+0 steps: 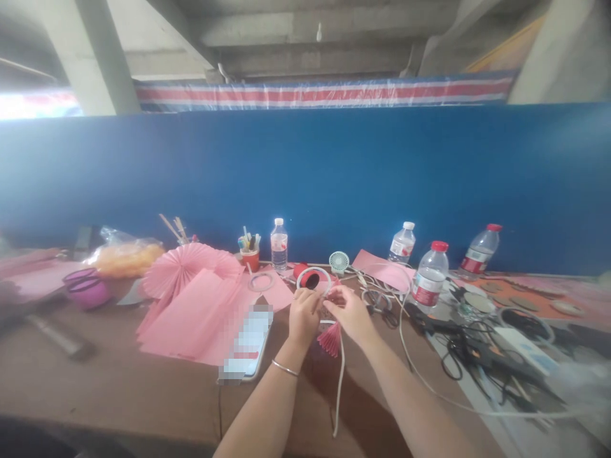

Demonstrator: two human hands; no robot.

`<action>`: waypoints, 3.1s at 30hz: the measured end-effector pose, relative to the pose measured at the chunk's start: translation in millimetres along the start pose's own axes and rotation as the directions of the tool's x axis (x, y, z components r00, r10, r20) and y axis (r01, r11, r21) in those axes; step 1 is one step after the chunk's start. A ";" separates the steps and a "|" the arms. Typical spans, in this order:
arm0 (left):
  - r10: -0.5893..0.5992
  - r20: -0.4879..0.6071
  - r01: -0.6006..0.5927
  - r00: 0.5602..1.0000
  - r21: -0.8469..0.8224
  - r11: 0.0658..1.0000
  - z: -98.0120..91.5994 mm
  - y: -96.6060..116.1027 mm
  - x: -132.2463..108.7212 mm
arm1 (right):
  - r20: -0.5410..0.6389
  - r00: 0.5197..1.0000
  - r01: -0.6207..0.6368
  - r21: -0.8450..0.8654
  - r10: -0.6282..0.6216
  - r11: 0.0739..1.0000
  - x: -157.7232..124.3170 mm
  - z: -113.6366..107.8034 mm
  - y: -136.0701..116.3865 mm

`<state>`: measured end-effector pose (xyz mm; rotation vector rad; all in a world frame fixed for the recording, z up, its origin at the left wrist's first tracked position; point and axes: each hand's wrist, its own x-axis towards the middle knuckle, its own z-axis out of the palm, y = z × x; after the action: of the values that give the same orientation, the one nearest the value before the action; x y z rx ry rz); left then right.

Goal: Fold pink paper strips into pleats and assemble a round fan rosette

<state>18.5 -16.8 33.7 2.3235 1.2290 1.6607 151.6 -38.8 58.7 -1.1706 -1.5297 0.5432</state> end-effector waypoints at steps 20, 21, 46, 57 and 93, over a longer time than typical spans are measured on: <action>-0.560 0.215 0.524 0.800 -0.706 0.477 18.5 0.0 -5.6 | -0.058 0.877 0.458 -0.208 -0.478 0.864 -13.8 3.1 11.3; -0.600 0.195 0.530 0.776 -0.718 0.452 16.7 -2.6 -3.9 | -0.064 0.888 0.441 -0.158 -0.454 0.884 -15.0 0.2 10.1; -0.547 0.083 0.436 0.833 0.509 0.742 18.8 -20.2 -13.7 | -0.046 0.992 -0.128 -0.273 0.120 0.953 17.9 -48.3 -18.1; -0.413 0.023 0.389 0.910 0.291 0.874 16.3 -20.1 -10.2 | 0.022 0.887 -0.286 -0.759 0.461 0.586 36.7 12.3 42.6; -0.412 0.126 0.424 0.902 -0.427 0.799 -47.6 41.7 120.3 | -0.441 0.761 0.291 -0.422 -0.475 0.859 42.8 -53.0 -114.1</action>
<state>18.0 8.8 167.3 1.6515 1.1032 1.5406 159.1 -60.5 189.6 -1.0812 -1.3340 -0.3282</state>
